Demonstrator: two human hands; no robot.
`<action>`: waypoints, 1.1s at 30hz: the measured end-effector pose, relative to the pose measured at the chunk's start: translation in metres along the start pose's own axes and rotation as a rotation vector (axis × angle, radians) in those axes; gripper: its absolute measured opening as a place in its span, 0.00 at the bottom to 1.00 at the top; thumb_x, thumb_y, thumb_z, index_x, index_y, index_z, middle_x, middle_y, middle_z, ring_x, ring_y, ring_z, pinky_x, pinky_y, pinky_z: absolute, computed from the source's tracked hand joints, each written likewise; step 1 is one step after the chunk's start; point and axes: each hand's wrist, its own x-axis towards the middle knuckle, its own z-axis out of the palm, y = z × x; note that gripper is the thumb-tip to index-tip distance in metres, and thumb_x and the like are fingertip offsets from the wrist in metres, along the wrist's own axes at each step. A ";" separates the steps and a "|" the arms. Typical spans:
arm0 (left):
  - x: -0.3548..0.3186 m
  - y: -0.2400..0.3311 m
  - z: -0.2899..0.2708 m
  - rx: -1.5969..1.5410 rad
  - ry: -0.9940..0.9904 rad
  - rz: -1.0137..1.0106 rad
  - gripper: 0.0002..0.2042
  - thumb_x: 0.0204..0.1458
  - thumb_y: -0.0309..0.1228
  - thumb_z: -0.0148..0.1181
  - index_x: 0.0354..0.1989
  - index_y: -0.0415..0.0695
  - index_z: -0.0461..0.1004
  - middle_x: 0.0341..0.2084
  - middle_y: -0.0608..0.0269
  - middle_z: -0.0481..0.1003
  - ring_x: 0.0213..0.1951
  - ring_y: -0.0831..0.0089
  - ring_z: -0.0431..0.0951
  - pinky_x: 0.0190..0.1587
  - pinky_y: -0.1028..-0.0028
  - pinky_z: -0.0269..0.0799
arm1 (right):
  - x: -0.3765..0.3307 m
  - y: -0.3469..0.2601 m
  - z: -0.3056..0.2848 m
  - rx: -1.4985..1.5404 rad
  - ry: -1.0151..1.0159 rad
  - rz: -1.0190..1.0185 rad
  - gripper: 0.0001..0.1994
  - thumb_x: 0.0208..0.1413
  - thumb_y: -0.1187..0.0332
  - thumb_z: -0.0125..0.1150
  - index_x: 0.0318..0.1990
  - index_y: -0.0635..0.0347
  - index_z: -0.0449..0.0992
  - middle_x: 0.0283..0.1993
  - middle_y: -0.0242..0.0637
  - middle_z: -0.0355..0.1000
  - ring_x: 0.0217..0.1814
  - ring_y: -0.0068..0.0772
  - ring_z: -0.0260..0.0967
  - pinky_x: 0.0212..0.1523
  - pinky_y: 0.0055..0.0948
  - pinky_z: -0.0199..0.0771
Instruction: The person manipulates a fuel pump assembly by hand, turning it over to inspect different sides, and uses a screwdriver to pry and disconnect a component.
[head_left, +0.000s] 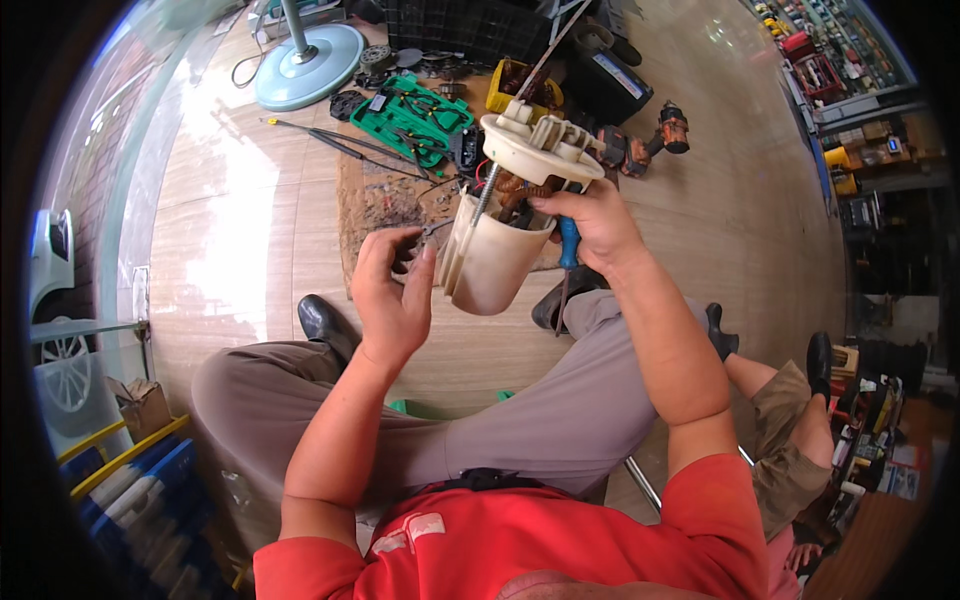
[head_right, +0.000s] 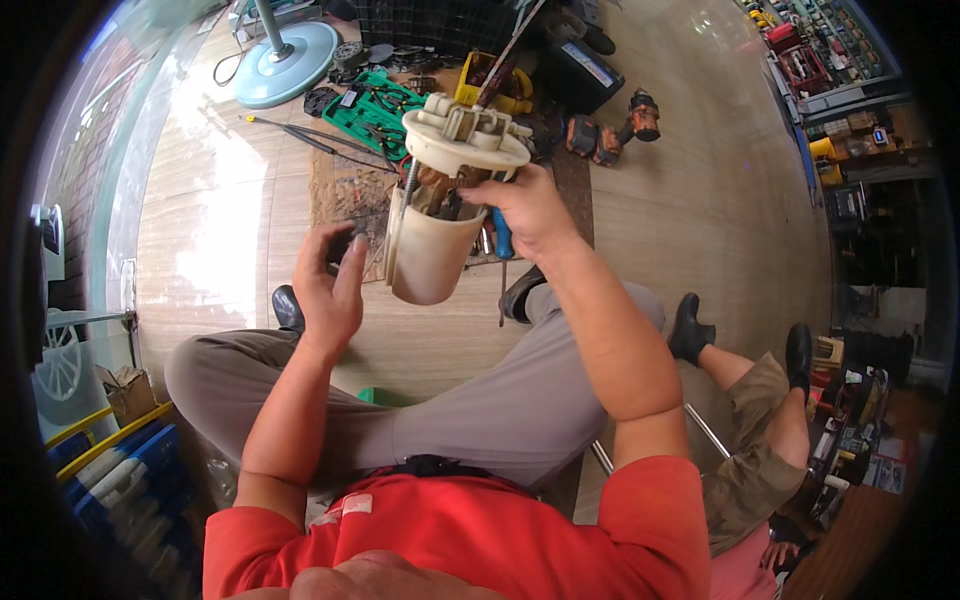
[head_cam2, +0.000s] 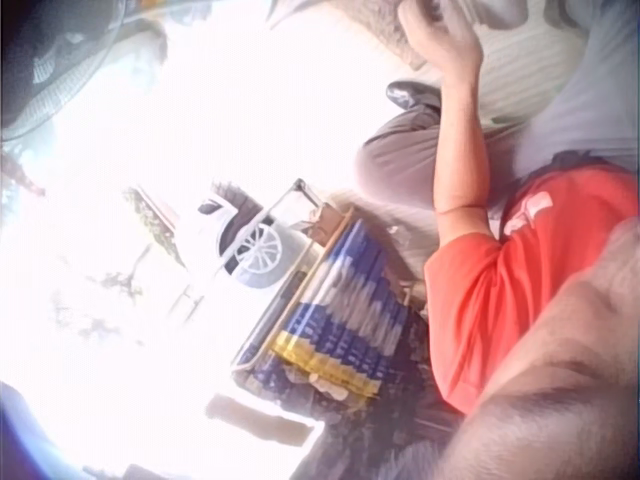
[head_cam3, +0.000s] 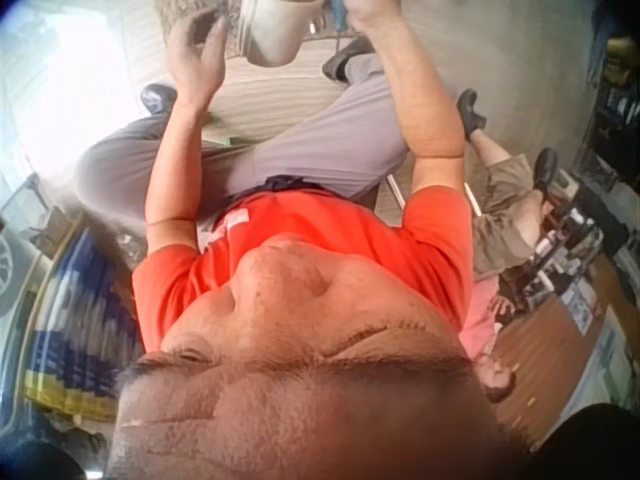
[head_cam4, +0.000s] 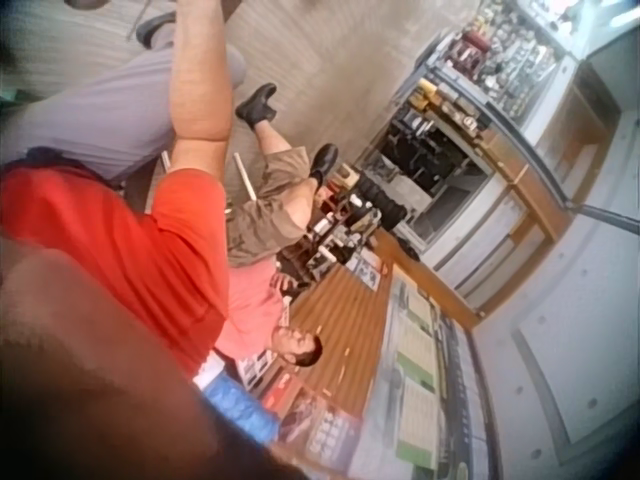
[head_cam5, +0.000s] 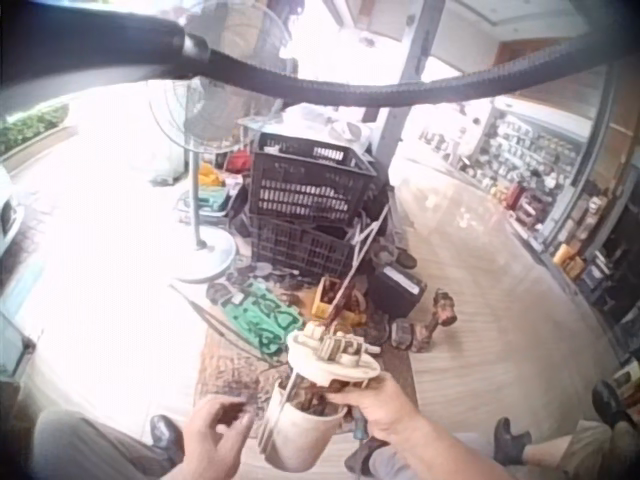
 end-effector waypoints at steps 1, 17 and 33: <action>0.005 0.003 -0.003 -0.071 -0.073 -0.116 0.10 0.54 0.22 0.60 0.44 0.34 0.73 0.40 0.55 0.74 0.38 0.72 0.74 0.40 0.75 0.71 | -0.001 0.004 -0.001 -0.033 -0.027 0.008 0.19 0.46 0.80 0.64 0.49 0.64 0.75 0.41 0.36 0.77 0.38 0.26 0.75 0.31 0.26 0.72; -0.009 -0.023 0.012 -0.864 -0.459 -0.780 0.38 0.57 0.43 0.61 0.70 0.39 0.48 0.59 0.52 0.64 0.60 0.66 0.65 0.62 0.67 0.60 | 0.003 0.025 0.008 -0.197 -0.157 0.341 0.12 0.50 0.72 0.65 0.43 0.61 0.77 0.35 0.32 0.76 0.28 0.23 0.71 0.21 0.23 0.65; -0.017 -0.033 0.014 -1.113 -0.392 -0.942 0.36 0.60 0.61 0.41 0.65 0.43 0.59 0.59 0.54 0.68 0.58 0.62 0.71 0.61 0.61 0.65 | 0.000 0.005 0.008 -0.452 -0.148 0.153 0.10 0.58 0.67 0.61 0.39 0.65 0.74 0.27 0.33 0.72 0.23 0.20 0.67 0.19 0.23 0.66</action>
